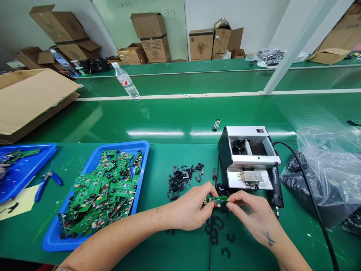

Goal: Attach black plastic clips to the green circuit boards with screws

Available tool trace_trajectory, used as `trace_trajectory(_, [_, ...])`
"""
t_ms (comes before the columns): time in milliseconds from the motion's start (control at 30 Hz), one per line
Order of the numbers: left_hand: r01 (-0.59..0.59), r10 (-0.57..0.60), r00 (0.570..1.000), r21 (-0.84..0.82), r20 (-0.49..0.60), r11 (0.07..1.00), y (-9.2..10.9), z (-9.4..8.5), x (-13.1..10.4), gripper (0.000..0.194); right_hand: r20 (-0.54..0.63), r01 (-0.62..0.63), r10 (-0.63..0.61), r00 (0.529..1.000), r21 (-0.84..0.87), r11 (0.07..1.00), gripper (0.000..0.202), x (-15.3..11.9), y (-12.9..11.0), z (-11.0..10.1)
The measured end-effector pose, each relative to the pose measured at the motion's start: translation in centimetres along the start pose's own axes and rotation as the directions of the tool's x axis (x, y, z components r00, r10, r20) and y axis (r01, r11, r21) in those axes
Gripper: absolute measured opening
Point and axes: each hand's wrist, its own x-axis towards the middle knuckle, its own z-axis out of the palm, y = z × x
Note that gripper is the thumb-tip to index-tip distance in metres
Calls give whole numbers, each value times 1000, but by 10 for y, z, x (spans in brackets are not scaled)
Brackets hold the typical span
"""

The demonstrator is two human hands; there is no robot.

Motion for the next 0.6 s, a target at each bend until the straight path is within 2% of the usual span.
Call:
trace_trajectory(367, [-57, 60, 997, 69, -41, 996, 2, 1, -1, 8, -139, 152, -171, 975, -139, 979, 8, -2, -5, 4])
trace_trajectory(500, [-139, 147, 985, 90, -91, 986, 0, 5, -1, 9, -183, 197, -231, 956, -186, 963, 5, -3, -7, 8])
trace_trajectory(600, [-234, 247, 959, 103, -141, 967, -2, 8, 0, 12, -225, 244, -303, 926, -255, 936, 4, -5, -11, 10])
